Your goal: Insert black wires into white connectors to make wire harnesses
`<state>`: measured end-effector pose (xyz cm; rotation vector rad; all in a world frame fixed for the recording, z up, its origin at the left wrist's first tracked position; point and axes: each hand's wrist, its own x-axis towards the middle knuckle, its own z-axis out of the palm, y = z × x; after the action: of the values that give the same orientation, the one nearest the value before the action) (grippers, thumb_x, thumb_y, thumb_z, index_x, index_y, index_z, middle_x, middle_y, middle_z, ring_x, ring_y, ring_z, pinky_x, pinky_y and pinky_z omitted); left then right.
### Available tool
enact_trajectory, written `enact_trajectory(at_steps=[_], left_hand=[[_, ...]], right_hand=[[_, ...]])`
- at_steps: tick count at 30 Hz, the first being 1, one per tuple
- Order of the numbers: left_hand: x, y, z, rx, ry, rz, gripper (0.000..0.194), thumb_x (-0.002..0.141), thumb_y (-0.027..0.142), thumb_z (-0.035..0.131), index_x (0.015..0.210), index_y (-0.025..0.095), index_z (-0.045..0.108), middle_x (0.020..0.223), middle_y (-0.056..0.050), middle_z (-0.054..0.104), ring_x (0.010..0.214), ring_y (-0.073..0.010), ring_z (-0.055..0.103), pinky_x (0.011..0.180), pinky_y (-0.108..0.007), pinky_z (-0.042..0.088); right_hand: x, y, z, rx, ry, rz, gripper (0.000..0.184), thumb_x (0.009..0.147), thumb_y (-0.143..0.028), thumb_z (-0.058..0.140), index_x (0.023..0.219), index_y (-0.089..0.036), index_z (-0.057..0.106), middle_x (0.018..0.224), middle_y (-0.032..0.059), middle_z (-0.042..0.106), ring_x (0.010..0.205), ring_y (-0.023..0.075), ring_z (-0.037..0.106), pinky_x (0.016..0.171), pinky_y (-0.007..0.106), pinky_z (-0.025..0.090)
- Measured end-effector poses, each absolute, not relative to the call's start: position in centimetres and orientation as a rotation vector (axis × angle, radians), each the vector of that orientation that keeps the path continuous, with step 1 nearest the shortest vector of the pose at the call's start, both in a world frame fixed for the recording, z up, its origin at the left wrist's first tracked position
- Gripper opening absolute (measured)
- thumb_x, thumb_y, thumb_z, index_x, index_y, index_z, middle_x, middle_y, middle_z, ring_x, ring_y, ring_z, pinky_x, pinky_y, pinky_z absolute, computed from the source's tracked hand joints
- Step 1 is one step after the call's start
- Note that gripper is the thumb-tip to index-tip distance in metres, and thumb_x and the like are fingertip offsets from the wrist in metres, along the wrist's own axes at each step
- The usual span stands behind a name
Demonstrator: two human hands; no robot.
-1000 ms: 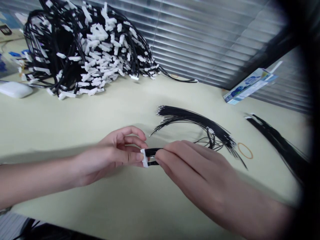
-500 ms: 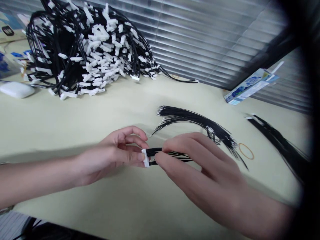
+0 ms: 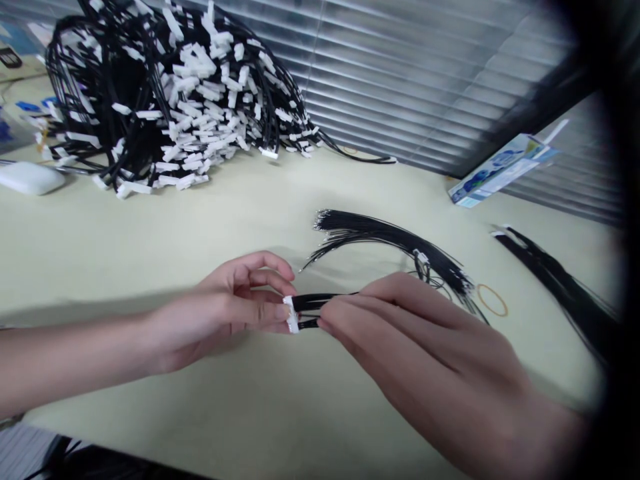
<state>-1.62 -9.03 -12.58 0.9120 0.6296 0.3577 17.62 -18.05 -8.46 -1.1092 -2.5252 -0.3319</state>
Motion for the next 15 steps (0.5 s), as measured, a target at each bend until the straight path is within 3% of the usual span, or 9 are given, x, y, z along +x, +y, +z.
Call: enact_trajectory(at_steps=[7,15], left_hand=[[-1.5,-9.02,-12.69,0.942,0.64,0.357,0.024,0.077,0.004,0.063,0.091,0.021,0.055,0.089,0.003,0.059,0.077,-0.0087,0.056,0.07,-0.019,0.048],[-1.66,-9.13,-12.61,0.932,0.632,0.357,0.023,0.077,0.004,0.063,0.09,0.021,0.055,0.089,0.003,0.06,0.076,-0.0085,0.057,0.07,-0.019,0.048]], right_hand=[[18.12,-18.28,-8.93,-1.285,-2.514,-0.097,0.027,0.078,0.0,0.044,0.094,-0.013,0.062,0.079,0.0024,0.053,0.072,0.015,0.047,0.06,0.029,0.039],[17.79,-17.93,-8.8,-1.294,-2.579,-0.085,0.024,0.074,0.001,0.042,0.079,-0.012,0.061,0.073,0.0036,0.051,0.069,0.0158,0.049,0.063,0.03,0.043]])
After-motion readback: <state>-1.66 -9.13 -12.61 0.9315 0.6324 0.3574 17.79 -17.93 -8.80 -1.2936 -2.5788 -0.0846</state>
